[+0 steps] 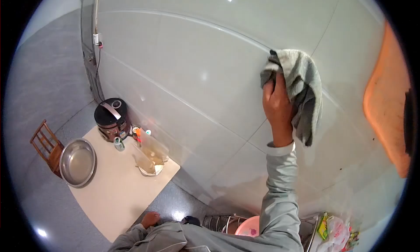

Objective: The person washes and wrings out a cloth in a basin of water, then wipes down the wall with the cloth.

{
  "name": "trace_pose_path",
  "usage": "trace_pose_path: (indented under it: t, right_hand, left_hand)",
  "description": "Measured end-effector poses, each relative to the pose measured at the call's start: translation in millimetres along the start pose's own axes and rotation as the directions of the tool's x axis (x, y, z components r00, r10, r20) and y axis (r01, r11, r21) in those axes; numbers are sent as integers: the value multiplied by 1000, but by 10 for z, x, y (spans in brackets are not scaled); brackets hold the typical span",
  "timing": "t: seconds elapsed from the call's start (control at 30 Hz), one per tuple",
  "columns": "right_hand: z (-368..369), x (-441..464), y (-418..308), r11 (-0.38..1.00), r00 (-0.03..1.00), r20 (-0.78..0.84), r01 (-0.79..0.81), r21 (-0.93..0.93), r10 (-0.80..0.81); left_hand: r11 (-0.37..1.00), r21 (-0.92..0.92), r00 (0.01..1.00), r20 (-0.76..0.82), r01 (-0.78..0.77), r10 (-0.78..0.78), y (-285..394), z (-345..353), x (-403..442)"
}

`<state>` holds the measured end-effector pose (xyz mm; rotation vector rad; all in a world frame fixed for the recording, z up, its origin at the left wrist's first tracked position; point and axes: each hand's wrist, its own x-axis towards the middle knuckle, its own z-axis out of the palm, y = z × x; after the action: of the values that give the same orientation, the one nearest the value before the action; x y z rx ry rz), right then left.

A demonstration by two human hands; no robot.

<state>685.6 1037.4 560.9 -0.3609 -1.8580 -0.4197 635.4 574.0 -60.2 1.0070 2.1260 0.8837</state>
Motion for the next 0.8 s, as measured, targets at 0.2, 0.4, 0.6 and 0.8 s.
trace_pose_path:
  t: [0.2, 0.4, 0.6, 0.8]
  right_hand:
    - [25, -198, -234, 988, 987, 102, 130, -87, -121]
    - [234, -1176, -381, 994, 928, 358, 111, 5, -106]
    - [29, -411, -333, 952, 938, 220, 293, -90, -268]
    - [242, 548, -361, 989, 989, 3, 149, -16, -149]
  left_hand:
    - [995, -8, 995, -6, -103, 103, 62, -61, -24]
    - [974, -187, 990, -82, -127, 113, -35, -150, -141]
    - [768, 328, 823, 56, -550, 565, -586, -82, -203]
    - [978, -206, 997, -71, -26, 12, -248, -235, -506]
